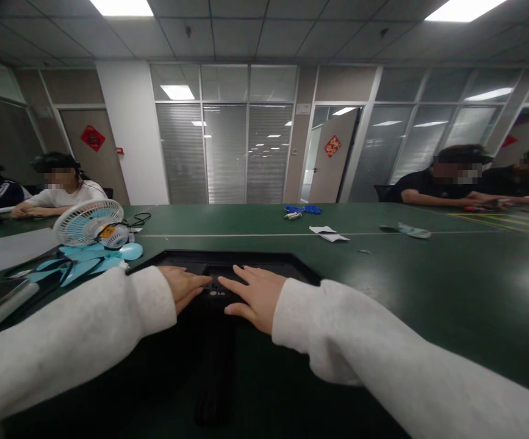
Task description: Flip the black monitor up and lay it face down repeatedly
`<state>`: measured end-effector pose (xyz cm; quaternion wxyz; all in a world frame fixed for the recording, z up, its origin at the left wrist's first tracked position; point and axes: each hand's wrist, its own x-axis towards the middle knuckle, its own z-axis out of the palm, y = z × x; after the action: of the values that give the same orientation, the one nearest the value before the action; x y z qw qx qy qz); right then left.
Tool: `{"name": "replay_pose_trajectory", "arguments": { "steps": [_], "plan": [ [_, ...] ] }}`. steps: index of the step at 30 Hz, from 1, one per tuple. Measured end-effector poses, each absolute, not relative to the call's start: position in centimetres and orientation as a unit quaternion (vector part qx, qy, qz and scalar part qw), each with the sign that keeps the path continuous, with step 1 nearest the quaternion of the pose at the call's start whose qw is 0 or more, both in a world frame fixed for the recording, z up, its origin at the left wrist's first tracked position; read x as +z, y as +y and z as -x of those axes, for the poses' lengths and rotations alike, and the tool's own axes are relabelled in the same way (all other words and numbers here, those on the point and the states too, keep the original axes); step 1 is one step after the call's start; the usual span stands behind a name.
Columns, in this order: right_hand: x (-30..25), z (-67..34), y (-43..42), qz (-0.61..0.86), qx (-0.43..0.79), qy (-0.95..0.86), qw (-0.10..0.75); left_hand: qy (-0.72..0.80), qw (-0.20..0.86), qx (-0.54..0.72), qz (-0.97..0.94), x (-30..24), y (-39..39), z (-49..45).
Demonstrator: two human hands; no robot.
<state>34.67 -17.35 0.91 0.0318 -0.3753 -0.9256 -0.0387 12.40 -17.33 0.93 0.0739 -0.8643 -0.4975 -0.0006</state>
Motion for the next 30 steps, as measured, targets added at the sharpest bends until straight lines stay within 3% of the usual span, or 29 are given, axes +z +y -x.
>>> {"name": "replay_pose_trajectory", "arguments": {
  "steps": [11,30],
  "plan": [
    [-1.3,-36.5,-20.0,0.395,-0.05,-0.905,0.149,-0.441,0.221,-0.159,0.855,-5.0,-25.3,-12.3],
    [-0.5,-38.7,-19.5,0.438,0.002,-0.891,0.12,-0.423,0.278,-0.115,0.855,-6.6,-25.8,-10.5]
  ]
}}
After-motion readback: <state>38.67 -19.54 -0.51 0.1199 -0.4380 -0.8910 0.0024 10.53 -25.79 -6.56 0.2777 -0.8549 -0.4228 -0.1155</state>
